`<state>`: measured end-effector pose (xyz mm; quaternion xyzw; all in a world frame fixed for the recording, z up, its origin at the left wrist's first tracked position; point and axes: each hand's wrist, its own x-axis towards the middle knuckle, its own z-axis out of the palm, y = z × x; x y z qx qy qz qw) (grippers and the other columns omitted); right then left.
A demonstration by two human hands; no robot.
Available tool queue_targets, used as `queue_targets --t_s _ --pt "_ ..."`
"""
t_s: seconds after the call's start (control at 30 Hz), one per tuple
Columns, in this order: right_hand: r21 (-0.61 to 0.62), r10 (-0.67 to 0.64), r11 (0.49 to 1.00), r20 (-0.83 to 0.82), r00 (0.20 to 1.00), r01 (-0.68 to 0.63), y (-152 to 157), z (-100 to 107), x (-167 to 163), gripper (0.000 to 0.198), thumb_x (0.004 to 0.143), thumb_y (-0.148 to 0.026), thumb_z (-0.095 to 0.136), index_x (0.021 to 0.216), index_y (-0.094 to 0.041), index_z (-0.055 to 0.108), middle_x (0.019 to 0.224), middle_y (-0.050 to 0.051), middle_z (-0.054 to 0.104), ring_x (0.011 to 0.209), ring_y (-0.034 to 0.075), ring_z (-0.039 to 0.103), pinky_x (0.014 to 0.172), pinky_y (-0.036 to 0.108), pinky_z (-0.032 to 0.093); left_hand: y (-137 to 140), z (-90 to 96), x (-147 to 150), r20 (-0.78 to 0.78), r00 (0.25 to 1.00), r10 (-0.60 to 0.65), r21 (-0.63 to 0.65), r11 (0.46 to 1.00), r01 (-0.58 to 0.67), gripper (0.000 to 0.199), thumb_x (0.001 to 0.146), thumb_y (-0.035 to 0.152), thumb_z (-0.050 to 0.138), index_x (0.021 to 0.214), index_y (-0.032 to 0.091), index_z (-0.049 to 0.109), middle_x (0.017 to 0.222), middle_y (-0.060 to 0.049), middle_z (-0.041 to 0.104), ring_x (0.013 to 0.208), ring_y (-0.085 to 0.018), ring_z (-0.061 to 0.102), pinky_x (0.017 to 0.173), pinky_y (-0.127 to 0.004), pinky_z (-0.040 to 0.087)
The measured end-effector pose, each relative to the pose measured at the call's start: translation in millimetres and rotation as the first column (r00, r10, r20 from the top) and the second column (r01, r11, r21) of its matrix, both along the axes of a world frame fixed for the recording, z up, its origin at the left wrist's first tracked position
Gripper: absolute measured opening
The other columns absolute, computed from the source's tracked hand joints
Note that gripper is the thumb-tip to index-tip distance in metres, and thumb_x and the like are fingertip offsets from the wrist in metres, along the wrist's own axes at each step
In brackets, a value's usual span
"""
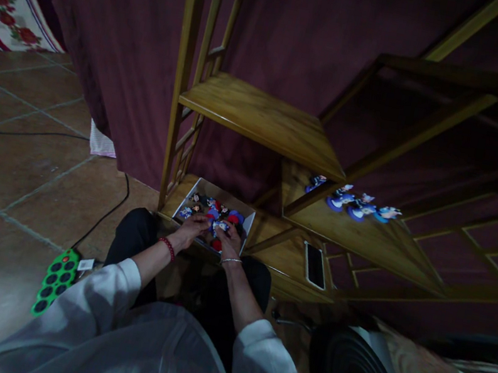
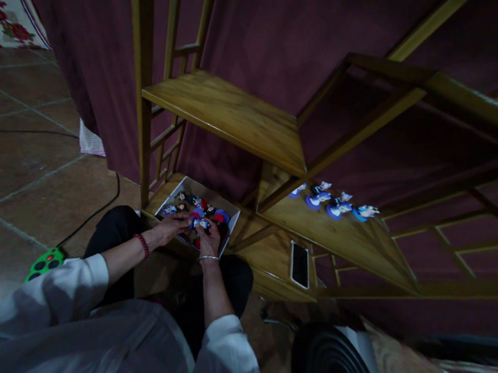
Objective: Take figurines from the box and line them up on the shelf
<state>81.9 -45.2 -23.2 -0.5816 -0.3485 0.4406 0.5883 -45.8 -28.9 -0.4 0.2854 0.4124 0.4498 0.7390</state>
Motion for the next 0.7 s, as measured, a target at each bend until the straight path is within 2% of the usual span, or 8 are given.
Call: queue_targets --t_s 0.17,0.43,0.6,0.7 --pt "0.027 0.021 0.999 0.070 0.997 -0.023 0.4 -0.2 0.3 0.041 0.054 -0.034 0.070 0.091 -0.018 0.061 0.080 0.001 0.065 0.075 0.016 0.058 0.075 0.031 0.047 -0.8 -1.5 -0.6 -0.001 1.000 0.012 -0.012 1.000 -0.012 0.023 0.055 0.022 0.075 0.069 0.010 0.062 0.065 -0.002 0.061 0.061 -0.010 0.056 0.062 -0.023 0.044" --pt "0.007 0.062 0.998 0.288 0.956 -0.067 -0.6 -8.1 7.9 0.037 0.059 -0.035 0.064 0.092 -0.018 0.059 0.083 0.001 0.064 0.080 0.016 0.058 0.078 0.031 0.045 -1.3 -5.6 4.7 -0.014 1.000 -0.007 -0.070 0.998 0.006 0.017 0.057 0.015 0.073 0.069 0.009 0.062 0.062 -0.002 0.062 0.057 -0.010 0.057 0.060 -0.024 0.047" --pt "-0.030 0.088 0.996 0.429 0.899 -0.083 -1.9 -14.4 8.7 0.033 0.065 -0.033 0.059 0.095 -0.020 0.057 0.088 0.001 0.064 0.082 0.016 0.059 0.080 0.031 0.045 0.3 -2.2 6.6 -0.161 0.987 -0.031 -0.088 0.996 0.017 0.007 0.065 0.010 0.065 0.070 0.008 0.061 0.061 -0.002 0.061 0.055 -0.009 0.056 0.062 -0.025 0.049" --pt "-0.070 0.113 0.993 0.529 0.841 -0.090 -2.6 -16.0 7.1 0.033 0.067 -0.031 0.056 0.099 -0.021 0.056 0.094 0.001 0.064 0.086 0.016 0.059 0.082 0.031 0.045 2.4 -0.7 5.9 -0.364 0.923 -0.122 -0.041 0.992 0.115 0.013 0.071 0.005 0.054 0.080 0.010 0.062 0.069 -0.003 0.063 0.062 -0.009 0.058 0.064 -0.023 0.049"
